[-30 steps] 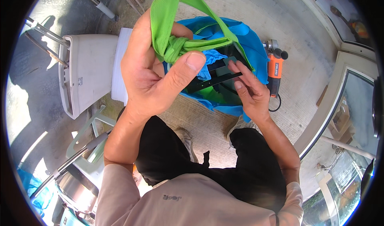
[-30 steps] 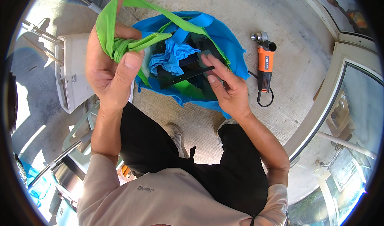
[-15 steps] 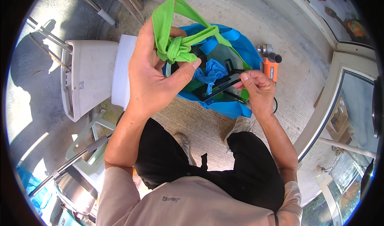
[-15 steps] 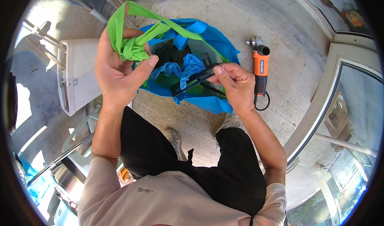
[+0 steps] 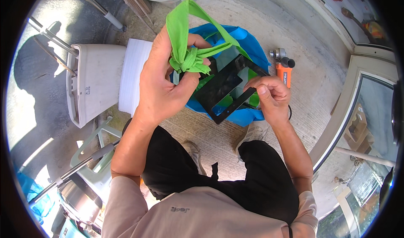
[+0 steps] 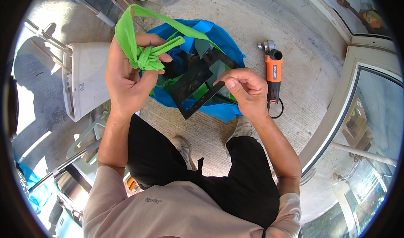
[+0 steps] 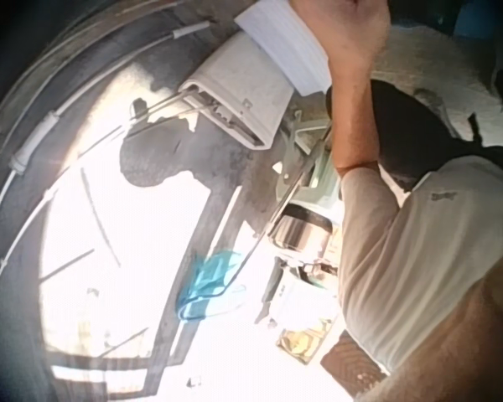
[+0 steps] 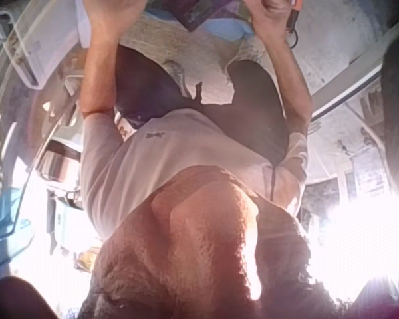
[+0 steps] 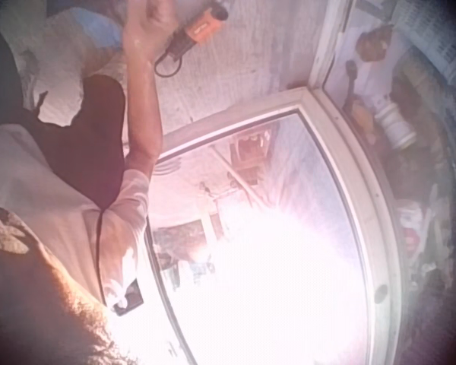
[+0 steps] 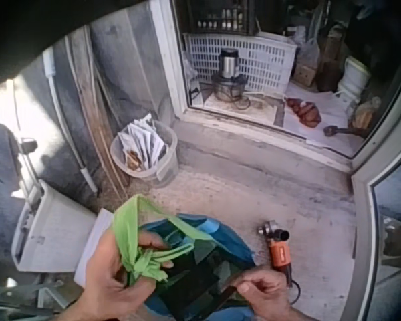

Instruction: The person retrieves a blue bag and a drill from a cluttered storage area and moves to a balcony. They sit on the floor and use the drill to remove a bolt from a pitchfork head. Afterward, they use a hammer to separate the pitchfork head from its handle. Finally, they retrieve an angle grinder from the bag and attach a safety guard to it.

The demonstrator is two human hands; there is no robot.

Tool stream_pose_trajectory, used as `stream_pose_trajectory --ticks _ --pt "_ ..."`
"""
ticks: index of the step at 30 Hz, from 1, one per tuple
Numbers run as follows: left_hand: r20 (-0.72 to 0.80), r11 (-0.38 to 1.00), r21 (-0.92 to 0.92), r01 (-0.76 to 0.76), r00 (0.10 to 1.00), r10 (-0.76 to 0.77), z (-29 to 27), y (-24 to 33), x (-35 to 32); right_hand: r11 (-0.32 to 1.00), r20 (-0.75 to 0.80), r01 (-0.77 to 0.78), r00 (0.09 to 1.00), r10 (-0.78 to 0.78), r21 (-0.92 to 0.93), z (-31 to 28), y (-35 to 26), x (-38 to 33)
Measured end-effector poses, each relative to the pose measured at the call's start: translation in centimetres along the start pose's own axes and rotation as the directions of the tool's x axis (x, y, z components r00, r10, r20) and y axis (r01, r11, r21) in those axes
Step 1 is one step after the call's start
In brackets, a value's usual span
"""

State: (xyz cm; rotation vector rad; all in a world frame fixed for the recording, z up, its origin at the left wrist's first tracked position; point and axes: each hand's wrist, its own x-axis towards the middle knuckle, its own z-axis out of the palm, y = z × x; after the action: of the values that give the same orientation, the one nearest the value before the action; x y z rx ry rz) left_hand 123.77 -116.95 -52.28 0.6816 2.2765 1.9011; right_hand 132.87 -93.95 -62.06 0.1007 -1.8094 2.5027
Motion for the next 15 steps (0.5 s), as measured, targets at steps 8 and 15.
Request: stream_pose_trajectory --ticks 8,15 --pt "0.032 0.991 -0.024 -0.135 0.99 0.135 -1.0 0.4 0.5 0.837 0.147 0.077 0.989 0.004 -0.541 4.6 -0.5 1.2" --pt "0.032 0.98 -0.038 -0.193 0.98 0.194 -0.2 -0.4 0.9 0.765 0.126 0.062 0.992 0.024 -0.641 8.0 4.0 7.9"
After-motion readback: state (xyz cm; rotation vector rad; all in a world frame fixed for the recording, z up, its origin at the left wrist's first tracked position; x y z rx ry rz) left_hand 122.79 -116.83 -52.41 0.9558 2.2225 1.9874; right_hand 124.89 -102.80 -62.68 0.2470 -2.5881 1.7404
